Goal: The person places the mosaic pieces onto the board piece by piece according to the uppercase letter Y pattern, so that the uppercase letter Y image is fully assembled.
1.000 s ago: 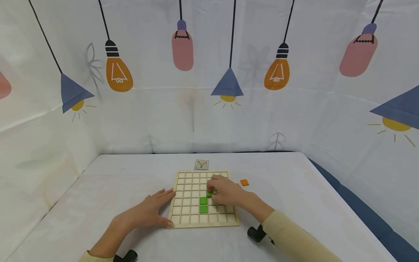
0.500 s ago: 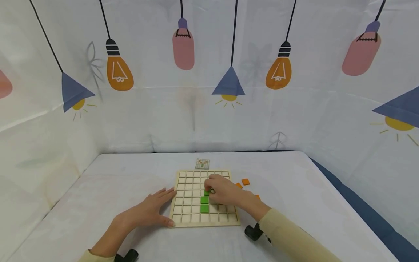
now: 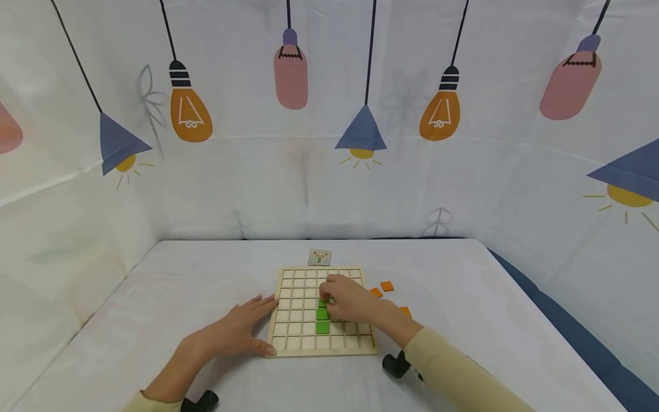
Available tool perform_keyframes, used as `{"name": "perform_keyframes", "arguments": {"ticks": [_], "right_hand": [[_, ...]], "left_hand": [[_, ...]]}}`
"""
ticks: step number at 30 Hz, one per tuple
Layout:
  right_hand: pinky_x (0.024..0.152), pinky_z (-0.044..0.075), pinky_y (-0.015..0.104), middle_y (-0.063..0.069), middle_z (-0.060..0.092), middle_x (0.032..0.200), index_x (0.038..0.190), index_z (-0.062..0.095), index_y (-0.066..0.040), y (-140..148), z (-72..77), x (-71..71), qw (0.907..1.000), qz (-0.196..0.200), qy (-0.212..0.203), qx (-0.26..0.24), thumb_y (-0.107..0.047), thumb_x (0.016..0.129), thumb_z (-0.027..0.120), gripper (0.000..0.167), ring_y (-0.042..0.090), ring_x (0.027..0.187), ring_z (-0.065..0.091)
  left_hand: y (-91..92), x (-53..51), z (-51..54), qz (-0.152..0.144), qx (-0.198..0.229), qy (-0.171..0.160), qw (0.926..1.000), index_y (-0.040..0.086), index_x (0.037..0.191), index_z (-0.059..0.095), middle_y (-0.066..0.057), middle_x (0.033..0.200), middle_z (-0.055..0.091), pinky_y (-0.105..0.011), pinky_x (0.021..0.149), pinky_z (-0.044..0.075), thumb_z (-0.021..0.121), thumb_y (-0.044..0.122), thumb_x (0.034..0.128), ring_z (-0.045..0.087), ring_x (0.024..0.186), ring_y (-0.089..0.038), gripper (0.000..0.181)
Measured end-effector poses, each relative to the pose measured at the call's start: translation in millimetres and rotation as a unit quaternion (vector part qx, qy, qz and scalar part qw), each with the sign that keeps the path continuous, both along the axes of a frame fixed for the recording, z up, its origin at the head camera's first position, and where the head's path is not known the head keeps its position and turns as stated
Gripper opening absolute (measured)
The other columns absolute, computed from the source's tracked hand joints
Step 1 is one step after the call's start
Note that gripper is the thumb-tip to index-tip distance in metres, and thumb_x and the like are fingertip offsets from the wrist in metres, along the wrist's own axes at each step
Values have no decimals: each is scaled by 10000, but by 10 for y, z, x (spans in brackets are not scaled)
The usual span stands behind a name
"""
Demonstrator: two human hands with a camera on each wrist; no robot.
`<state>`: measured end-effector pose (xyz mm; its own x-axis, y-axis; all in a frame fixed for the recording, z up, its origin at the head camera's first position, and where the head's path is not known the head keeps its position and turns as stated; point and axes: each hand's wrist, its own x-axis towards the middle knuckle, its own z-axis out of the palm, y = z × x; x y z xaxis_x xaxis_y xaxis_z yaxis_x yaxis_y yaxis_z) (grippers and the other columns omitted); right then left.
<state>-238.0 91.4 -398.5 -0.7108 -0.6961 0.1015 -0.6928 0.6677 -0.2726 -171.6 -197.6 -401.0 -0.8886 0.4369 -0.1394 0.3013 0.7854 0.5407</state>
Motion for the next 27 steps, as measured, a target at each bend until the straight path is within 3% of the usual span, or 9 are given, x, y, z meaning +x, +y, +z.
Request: {"name": "perform_keyframes", "arguments": {"ticks": [27], "right_hand": [[770,478,205,-51,603,971,975,730,-165,-4,-12,0,9999,127,61,-85,-69,934,626,147,81,870,503]], "left_hand": [[6,-5,-5,19,-120,15,9999,150,1543,371,-51,1639,303,-714,1182,94,816,574,698,161,1539,-392,1044]]}}
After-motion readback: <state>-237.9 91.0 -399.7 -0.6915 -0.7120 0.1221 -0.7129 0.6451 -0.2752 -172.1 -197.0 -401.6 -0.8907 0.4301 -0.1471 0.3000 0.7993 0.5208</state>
